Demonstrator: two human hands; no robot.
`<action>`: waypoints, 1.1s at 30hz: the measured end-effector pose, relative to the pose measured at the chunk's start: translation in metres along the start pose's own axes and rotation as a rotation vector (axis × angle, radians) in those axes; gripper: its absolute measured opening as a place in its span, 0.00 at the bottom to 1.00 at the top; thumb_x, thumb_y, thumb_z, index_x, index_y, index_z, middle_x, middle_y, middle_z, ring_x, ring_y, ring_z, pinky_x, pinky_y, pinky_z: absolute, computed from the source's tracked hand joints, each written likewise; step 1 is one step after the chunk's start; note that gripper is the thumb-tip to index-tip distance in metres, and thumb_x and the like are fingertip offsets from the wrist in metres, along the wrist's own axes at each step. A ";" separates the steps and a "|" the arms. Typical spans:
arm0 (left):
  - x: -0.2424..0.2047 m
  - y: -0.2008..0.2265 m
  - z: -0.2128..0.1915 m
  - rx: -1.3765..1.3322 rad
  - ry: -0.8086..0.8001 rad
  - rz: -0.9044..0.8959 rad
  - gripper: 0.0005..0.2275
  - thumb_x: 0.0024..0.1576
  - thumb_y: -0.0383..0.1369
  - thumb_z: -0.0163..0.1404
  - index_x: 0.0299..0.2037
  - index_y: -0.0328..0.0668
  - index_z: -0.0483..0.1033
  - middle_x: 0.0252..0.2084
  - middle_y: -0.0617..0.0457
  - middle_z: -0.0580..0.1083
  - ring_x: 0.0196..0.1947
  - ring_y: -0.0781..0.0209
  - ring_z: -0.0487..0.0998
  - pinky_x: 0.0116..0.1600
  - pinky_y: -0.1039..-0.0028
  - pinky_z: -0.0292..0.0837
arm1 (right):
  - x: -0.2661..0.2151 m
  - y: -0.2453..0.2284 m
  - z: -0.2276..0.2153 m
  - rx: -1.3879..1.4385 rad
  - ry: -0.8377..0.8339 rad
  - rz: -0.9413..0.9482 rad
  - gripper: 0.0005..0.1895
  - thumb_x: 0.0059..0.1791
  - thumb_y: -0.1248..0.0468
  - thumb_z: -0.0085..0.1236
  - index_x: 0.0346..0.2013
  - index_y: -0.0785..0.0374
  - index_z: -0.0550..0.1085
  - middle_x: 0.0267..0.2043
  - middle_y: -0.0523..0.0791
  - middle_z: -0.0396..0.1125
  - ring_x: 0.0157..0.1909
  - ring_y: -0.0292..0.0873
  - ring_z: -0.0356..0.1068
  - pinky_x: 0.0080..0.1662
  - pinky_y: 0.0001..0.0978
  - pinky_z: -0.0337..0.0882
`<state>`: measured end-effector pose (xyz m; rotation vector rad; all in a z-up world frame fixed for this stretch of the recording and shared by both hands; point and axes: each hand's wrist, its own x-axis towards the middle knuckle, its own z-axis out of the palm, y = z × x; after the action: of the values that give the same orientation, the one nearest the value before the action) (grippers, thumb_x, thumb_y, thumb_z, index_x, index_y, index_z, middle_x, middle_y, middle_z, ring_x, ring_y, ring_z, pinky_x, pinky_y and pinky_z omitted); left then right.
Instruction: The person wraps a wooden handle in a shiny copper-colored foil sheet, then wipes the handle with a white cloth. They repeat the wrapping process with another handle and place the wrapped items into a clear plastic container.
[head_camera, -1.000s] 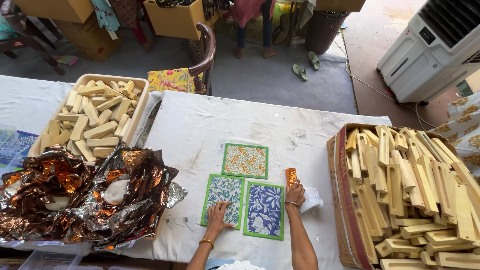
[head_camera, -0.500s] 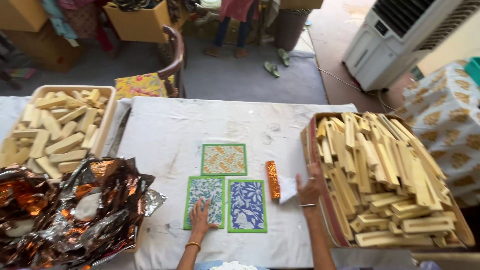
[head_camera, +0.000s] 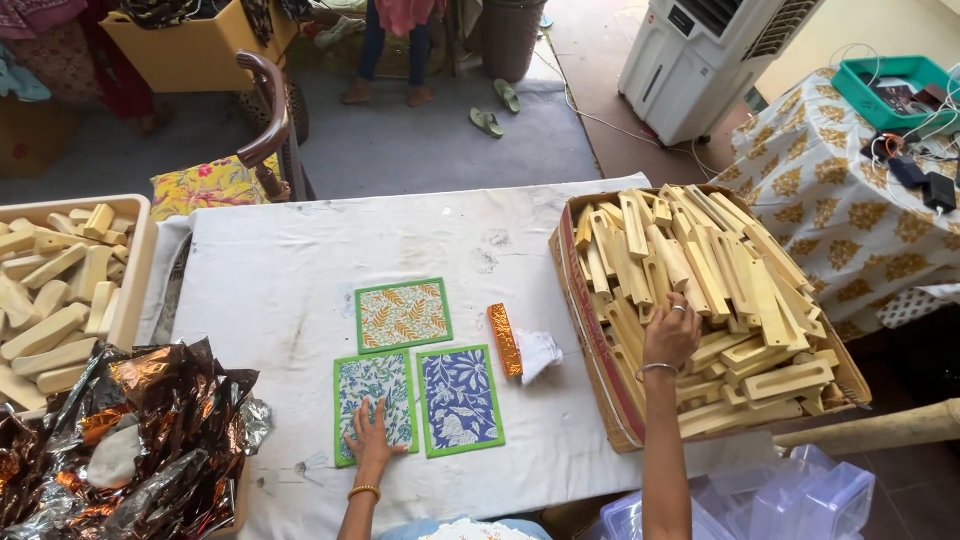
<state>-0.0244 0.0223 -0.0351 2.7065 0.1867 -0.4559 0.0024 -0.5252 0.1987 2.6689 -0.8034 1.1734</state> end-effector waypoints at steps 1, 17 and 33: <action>-0.001 0.004 -0.002 0.003 -0.002 0.002 0.61 0.28 0.43 0.77 0.73 0.75 0.46 0.79 0.63 0.38 0.79 0.55 0.41 0.72 0.30 0.46 | 0.000 0.003 0.001 -0.002 -0.001 0.003 0.20 0.47 0.62 0.70 0.52 0.55 0.73 0.48 0.47 0.76 0.50 0.46 0.75 0.49 0.36 0.76; -0.065 0.158 -0.019 -1.459 -0.742 0.371 0.34 0.58 0.52 0.47 0.73 0.57 0.48 0.68 0.51 0.65 0.62 0.54 0.74 0.58 0.60 0.81 | -0.172 -0.178 -0.094 1.174 -0.701 0.040 0.09 0.44 0.66 0.66 0.38 0.56 0.77 0.32 0.40 0.76 0.31 0.33 0.77 0.28 0.25 0.73; -0.008 0.014 0.035 -1.407 -0.218 -0.319 0.18 0.61 0.39 0.50 0.59 0.42 0.70 0.46 0.50 0.81 0.39 0.57 0.85 0.35 0.71 0.79 | 0.007 -0.049 -0.029 0.106 -0.026 -0.125 0.23 0.49 0.55 0.69 0.56 0.54 0.74 0.43 0.46 0.75 0.50 0.46 0.76 0.56 0.36 0.76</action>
<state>-0.0389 -0.0053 -0.0582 1.2437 0.6026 -0.4437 0.0127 -0.4771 0.2287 2.7781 -0.5838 1.1846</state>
